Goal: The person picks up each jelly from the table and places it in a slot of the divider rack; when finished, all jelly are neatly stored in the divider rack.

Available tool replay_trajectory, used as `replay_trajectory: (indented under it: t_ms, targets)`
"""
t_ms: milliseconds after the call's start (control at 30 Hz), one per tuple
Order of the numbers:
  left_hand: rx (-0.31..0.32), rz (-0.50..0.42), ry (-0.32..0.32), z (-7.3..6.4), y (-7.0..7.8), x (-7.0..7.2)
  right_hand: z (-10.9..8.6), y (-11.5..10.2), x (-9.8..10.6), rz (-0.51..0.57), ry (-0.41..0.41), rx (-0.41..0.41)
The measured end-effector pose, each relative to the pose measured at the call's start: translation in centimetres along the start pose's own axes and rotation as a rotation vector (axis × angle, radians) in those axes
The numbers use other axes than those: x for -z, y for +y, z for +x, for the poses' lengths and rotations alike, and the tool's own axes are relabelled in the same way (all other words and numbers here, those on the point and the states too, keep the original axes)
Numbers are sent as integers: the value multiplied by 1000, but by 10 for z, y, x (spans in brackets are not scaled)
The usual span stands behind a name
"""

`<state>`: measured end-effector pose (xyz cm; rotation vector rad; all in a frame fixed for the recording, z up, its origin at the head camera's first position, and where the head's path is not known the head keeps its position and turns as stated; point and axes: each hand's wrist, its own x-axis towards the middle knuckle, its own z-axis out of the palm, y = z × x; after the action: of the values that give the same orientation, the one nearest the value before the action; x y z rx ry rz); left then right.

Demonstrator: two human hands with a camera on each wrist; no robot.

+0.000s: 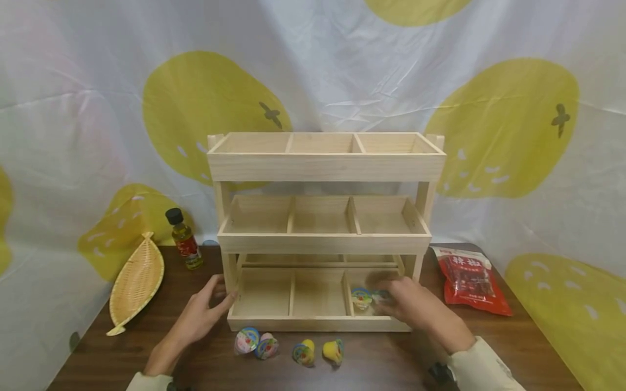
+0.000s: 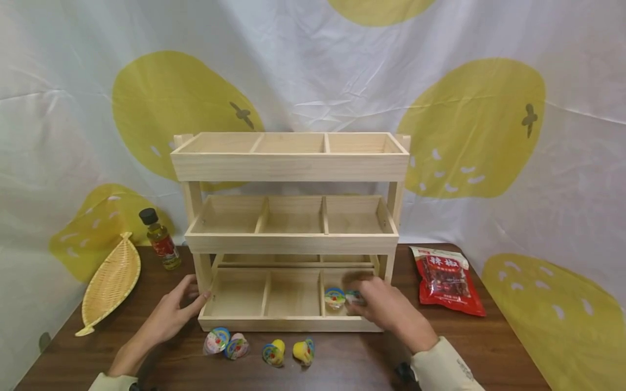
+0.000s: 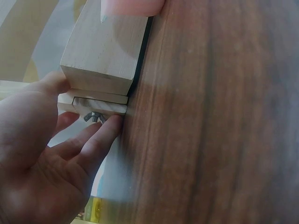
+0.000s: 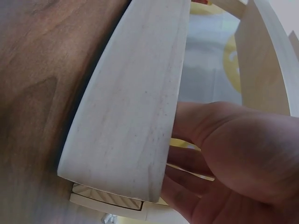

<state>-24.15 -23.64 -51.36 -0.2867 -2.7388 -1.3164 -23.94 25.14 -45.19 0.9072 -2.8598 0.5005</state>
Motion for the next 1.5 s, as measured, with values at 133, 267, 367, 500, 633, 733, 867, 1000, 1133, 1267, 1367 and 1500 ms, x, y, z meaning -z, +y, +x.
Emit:
replay_trajectory:
  t_ms: [133,267,367,500,633,733,867,1000,1133,1267,1367,1500]
  targets:
    - [2,-1,-2,0,1,0,0,2,0,29,-2,35]
    - [9,-2,-3,0,1,1,1,2,2,45,0,53]
    - [10,-5,-6,0,1,1,2,2,1,48,6,50]
    - [8,-5,-1,0,1,0,1,2,0,47,9,36]
    - [8,-4,-2,0,0,0,1,3,0,36,13,36]
    - [12,-2,-6,0,0,1,2,3,0,36,18,38]
    - [17,0,-10,1,0,1,2,2,0,44,23,39]
    - [19,-2,-14,1,0,1,2,1,1,44,20,32]
    - [16,-4,-10,1,1,1,0,1,4,34,11,19]
    - [8,-6,-6,1,1,0,-2,-1,9,25,14,-11]
    - [6,-6,-7,2,1,0,-3,-5,10,-15,61,-23]
    - [12,-4,-7,2,0,1,-3,-18,3,21,202,33]
